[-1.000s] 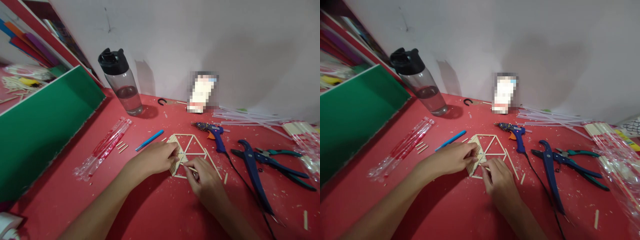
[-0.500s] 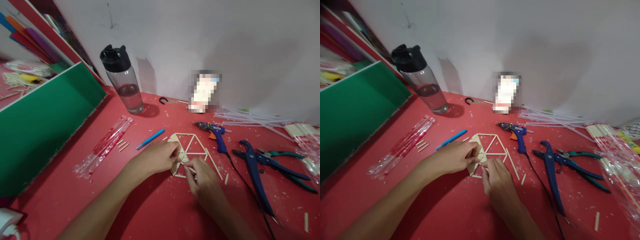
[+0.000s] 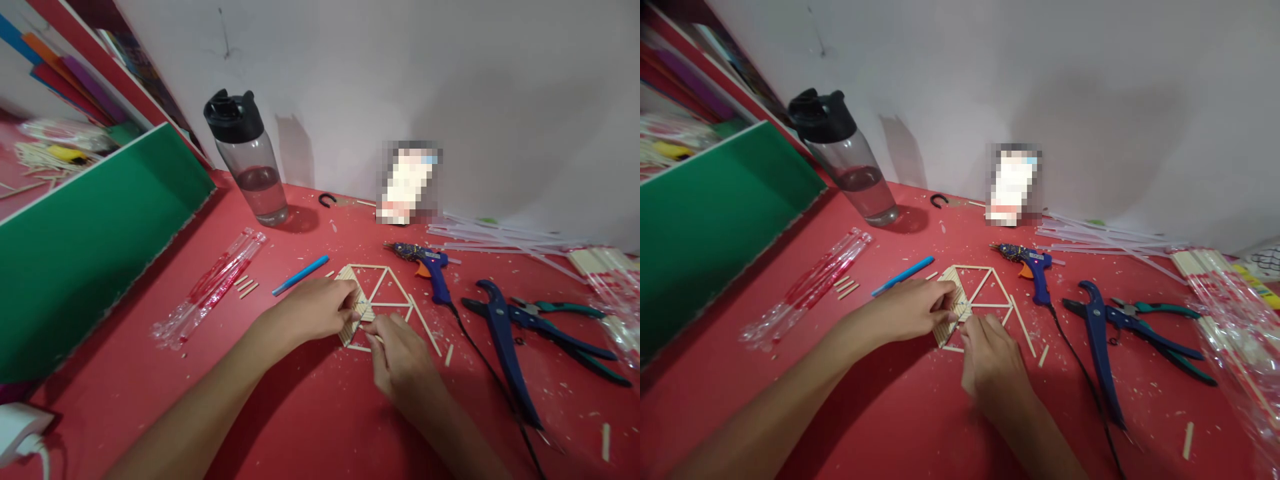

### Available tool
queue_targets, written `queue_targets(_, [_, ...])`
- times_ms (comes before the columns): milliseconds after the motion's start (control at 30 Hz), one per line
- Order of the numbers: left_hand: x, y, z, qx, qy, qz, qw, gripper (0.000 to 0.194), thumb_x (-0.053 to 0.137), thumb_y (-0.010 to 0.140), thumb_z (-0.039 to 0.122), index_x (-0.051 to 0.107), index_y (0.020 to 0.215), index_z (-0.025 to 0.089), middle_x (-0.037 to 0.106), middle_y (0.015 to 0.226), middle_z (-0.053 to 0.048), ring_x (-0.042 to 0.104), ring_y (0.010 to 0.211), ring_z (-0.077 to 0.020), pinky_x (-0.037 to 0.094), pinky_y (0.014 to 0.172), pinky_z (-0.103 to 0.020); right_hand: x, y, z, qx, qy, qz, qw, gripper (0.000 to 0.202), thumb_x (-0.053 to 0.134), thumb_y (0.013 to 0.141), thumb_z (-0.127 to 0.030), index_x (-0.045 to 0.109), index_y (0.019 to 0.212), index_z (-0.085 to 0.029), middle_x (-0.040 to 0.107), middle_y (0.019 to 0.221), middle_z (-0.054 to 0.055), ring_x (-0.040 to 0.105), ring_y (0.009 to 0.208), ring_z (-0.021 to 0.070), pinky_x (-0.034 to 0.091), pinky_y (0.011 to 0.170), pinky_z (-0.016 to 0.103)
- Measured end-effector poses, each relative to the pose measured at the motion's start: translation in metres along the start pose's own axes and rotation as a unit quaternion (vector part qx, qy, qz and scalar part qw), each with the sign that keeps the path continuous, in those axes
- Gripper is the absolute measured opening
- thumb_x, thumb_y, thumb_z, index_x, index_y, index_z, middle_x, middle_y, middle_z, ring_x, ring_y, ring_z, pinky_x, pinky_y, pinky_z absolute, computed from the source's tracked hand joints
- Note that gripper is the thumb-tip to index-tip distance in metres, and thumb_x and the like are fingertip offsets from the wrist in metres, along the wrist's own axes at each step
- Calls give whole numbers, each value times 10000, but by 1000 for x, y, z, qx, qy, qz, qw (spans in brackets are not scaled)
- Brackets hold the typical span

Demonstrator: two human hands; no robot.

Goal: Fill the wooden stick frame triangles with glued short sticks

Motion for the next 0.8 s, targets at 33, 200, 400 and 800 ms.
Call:
queue_targets(33, [0,0,-1,2,-3,-1,1000,101,610,884,327,572,844,241,674,782,27,594,686,-160,301,570,-288,0,-1,0,0,2,1,1000,172,439,944,-77,530,856,-194,549,742,36,512,692,204,381,620,305])
queue_targets(200, [3,1,-4,10,-13,3,1000,116,611,882,351,572,850,246,674,783,36,583,663,-151,285,541,-282,3,-4,3,11,24,19,999,139,459,954,-85,540,902,-185,563,773,40,536,726,200,411,641,292])
queue_targets(400, [2,2,-3,1,-9,8,1000,146,627,864,359,575,801,238,665,749,33,570,638,-156,277,542,-281,4,-3,2,14,7,29,999,139,465,961,-90,524,893,-195,556,762,35,527,710,200,417,631,293])
queue_targets(800, [3,4,-5,7,-21,2,1000,114,624,864,352,583,838,248,672,760,38,578,667,-159,286,547,-282,3,-4,3,32,32,13,999,133,463,951,-107,518,882,-206,579,768,40,560,719,200,443,615,283])
Point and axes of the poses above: each hand's wrist, its own y-axis towards the middle knuckle, its own x-axis out of the palm, z = x × y, the point moved 1 cm from there along y, towards the middle knuckle
